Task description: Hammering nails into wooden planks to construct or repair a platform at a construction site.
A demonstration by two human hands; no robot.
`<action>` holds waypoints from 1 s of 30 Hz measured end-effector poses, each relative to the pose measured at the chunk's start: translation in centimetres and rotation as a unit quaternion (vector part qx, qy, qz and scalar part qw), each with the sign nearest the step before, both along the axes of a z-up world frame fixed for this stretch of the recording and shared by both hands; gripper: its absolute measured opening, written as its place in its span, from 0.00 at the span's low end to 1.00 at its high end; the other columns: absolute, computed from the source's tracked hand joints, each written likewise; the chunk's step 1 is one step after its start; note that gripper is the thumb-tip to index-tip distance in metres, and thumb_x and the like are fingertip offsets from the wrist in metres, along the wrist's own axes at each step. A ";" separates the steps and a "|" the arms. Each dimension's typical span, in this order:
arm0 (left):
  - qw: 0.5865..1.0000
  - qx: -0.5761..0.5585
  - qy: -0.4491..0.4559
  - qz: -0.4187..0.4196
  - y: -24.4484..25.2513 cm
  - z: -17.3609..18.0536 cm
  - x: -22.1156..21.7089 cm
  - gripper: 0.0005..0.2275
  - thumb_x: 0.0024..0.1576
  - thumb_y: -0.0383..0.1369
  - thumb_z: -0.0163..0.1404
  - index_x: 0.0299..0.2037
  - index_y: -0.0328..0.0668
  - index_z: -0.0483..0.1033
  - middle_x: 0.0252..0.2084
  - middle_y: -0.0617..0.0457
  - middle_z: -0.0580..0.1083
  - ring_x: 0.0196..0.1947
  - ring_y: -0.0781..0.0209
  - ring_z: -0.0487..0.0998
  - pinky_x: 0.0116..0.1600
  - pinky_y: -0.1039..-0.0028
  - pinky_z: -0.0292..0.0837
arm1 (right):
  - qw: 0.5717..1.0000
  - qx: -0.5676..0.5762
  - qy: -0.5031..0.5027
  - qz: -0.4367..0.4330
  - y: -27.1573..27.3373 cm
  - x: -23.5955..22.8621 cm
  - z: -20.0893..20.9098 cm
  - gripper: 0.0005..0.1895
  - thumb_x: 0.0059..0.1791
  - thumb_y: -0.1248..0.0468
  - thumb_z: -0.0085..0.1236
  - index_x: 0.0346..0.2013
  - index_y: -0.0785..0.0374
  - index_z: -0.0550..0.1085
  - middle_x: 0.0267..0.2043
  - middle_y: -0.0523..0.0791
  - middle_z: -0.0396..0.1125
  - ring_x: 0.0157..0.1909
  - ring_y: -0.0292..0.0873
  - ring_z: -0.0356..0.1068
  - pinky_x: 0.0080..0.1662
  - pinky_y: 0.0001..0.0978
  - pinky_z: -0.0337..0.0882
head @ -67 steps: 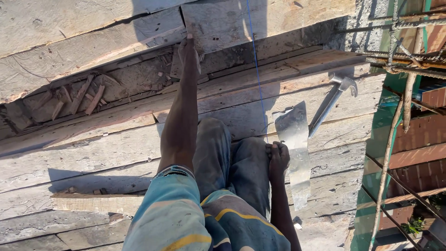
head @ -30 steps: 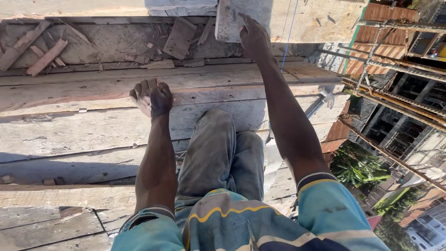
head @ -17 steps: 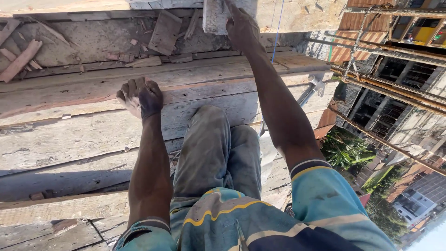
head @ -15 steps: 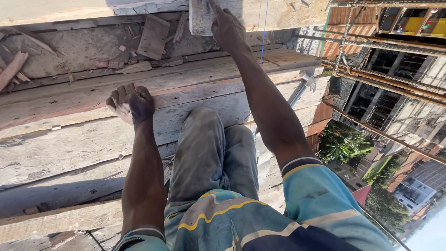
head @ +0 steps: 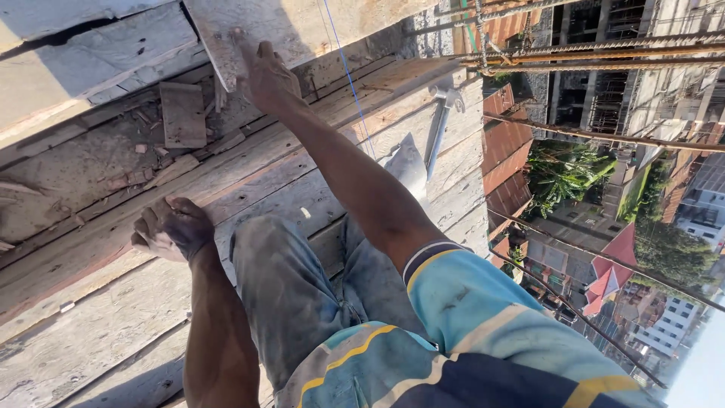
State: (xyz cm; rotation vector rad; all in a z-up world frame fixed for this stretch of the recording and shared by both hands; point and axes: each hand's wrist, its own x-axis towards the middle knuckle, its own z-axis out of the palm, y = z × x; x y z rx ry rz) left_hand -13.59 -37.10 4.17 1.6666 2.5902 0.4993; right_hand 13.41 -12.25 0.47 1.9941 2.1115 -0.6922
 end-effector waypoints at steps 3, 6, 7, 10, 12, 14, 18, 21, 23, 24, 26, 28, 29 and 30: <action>1.000 0.008 0.002 0.005 0.2 -0.4 0.1 0.12 0.69 0.38 0.52 0.40 0.46 0.89 0.40 0.47 0.84 0.44 0.44 0.78 0.56 0.52 0.64 | 0.953 0.054 0.168 -0.245 -0.9 -0.7 0.9 0.37 0.62 0.52 0.66 0.82 0.51 0.60 0.69 0.54 0.69 0.45 0.45 0.84 0.37 0.38 0.96; 1.000 0.007 0.002 0.000 -0.1 -0.4 0.0 0.11 0.69 0.37 0.53 0.39 0.46 0.88 0.40 0.47 0.83 0.43 0.44 0.78 0.56 0.52 0.64 | 0.722 0.050 0.375 -0.579 -2.5 -1.7 2.6 0.18 0.55 0.51 0.62 0.45 0.53 0.62 0.35 0.42 0.63 0.29 0.41 0.64 0.32 0.45 0.66; 1.000 0.002 -0.002 0.003 -0.2 -0.4 0.0 0.11 0.68 0.37 0.53 0.39 0.45 0.88 0.40 0.47 0.83 0.43 0.43 0.77 0.55 0.51 0.63 | 0.659 -0.004 0.411 -0.630 -2.7 -1.3 1.2 0.19 0.56 0.47 0.64 0.48 0.57 0.73 0.41 0.46 0.71 0.38 0.47 0.73 0.35 0.49 0.73; 1.000 0.006 -0.012 -0.004 0.1 -0.2 0.1 0.12 0.68 0.37 0.52 0.39 0.44 0.88 0.40 0.46 0.84 0.43 0.41 0.77 0.54 0.50 0.63 | 0.536 -0.073 0.479 -0.692 -1.8 -0.6 -0.4 0.30 0.54 0.44 0.68 0.66 0.55 0.79 0.72 0.46 0.64 0.66 0.56 0.71 0.47 0.50 0.82; 1.000 0.012 -0.015 -0.003 0.1 -0.2 0.1 0.13 0.69 0.37 0.51 0.40 0.44 0.88 0.40 0.45 0.85 0.43 0.40 0.78 0.55 0.50 0.64 | 0.488 -0.096 0.514 -0.699 -1.1 -0.3 -1.1 0.43 0.51 0.44 0.69 0.82 0.50 0.74 0.98 0.42 0.48 0.84 0.59 0.59 0.54 0.48 0.82; 1.000 -0.002 -0.020 0.000 0.0 -0.4 0.1 0.11 0.68 0.37 0.52 0.38 0.44 0.85 0.39 0.47 0.83 0.42 0.42 0.77 0.55 0.50 0.64 | 0.470 -0.104 0.527 -0.700 -0.6 0.1 -2.3 0.42 0.54 0.49 0.70 0.84 0.42 0.71 0.99 0.44 0.40 0.74 0.62 0.66 0.45 0.47 0.86; 1.000 0.003 0.007 -0.004 0.3 -0.3 0.2 0.12 0.66 0.37 0.51 0.39 0.45 0.88 0.40 0.48 0.85 0.42 0.43 0.79 0.57 0.52 0.64 | 0.473 -0.100 0.503 -0.717 -0.8 -0.3 -1.4 0.40 0.52 0.45 0.72 0.79 0.47 0.77 0.91 0.42 0.60 0.61 0.52 0.73 0.43 0.40 0.77; 1.000 -0.002 0.007 -0.004 -0.1 0.1 0.3 0.13 0.69 0.37 0.51 0.39 0.44 0.89 0.39 0.47 0.85 0.42 0.43 0.79 0.57 0.52 0.65 | 0.488 -0.112 0.466 -0.730 -0.8 -0.7 -0.2 0.39 0.53 0.45 0.70 0.77 0.55 0.78 0.84 0.42 0.69 0.28 0.41 0.74 0.24 0.31 0.53; 1.000 0.014 0.006 -0.008 0.3 0.0 0.2 0.13 0.68 0.37 0.50 0.38 0.44 0.88 0.38 0.47 0.83 0.41 0.43 0.78 0.57 0.52 0.65 | 0.516 -0.128 0.480 -0.697 -1.1 0.1 -1.3 0.60 0.47 0.37 0.65 0.92 0.49 0.60 0.97 0.42 0.51 0.47 0.43 0.64 0.47 0.44 0.64; 1.000 0.019 0.004 -0.010 0.5 -0.1 0.3 0.13 0.68 0.37 0.50 0.38 0.44 0.88 0.38 0.47 0.83 0.41 0.43 0.78 0.57 0.52 0.65 | 0.516 -0.122 0.483 -0.696 -1.0 0.3 -1.1 0.60 0.47 0.37 0.65 0.92 0.49 0.60 0.97 0.42 0.51 0.47 0.43 0.64 0.47 0.44 0.64; 1.000 0.008 0.012 -0.009 -0.2 0.1 0.0 0.13 0.69 0.37 0.51 0.38 0.45 0.89 0.38 0.48 0.83 0.42 0.43 0.78 0.57 0.52 0.65 | 0.508 -0.118 0.493 -0.696 -1.6 -0.1 -0.7 0.58 0.46 0.38 0.70 0.85 0.62 0.69 0.86 0.47 0.68 0.39 0.40 0.74 0.35 0.37 0.66; 1.000 0.005 0.010 -0.006 0.0 -0.1 0.2 0.13 0.69 0.37 0.50 0.39 0.45 0.89 0.39 0.48 0.83 0.43 0.42 0.78 0.56 0.51 0.65 | 0.497 -0.109 0.506 -0.697 -1.2 0.2 -1.9 0.54 0.47 0.40 0.71 0.83 0.63 0.70 0.85 0.50 0.66 0.51 0.47 0.74 0.43 0.40 0.76; 1.000 0.004 0.005 -0.008 0.2 -0.2 0.1 0.13 0.70 0.37 0.50 0.40 0.44 0.88 0.40 0.47 0.83 0.44 0.41 0.78 0.55 0.51 0.64 | 0.484 -0.093 0.520 -0.698 -1.3 0.3 -2.6 0.50 0.48 0.43 0.71 0.81 0.63 0.70 0.84 0.52 0.65 0.63 0.55 0.74 0.50 0.43 0.86; 1.000 0.006 0.003 -0.010 0.3 -0.1 0.2 0.13 0.70 0.37 0.50 0.40 0.44 0.88 0.40 0.47 0.83 0.44 0.41 0.78 0.55 0.51 0.64 | 0.483 -0.090 0.520 -0.699 -1.2 0.3 -2.2 0.50 0.48 0.43 0.71 0.81 0.63 0.70 0.84 0.52 0.65 0.63 0.55 0.74 0.50 0.43 0.86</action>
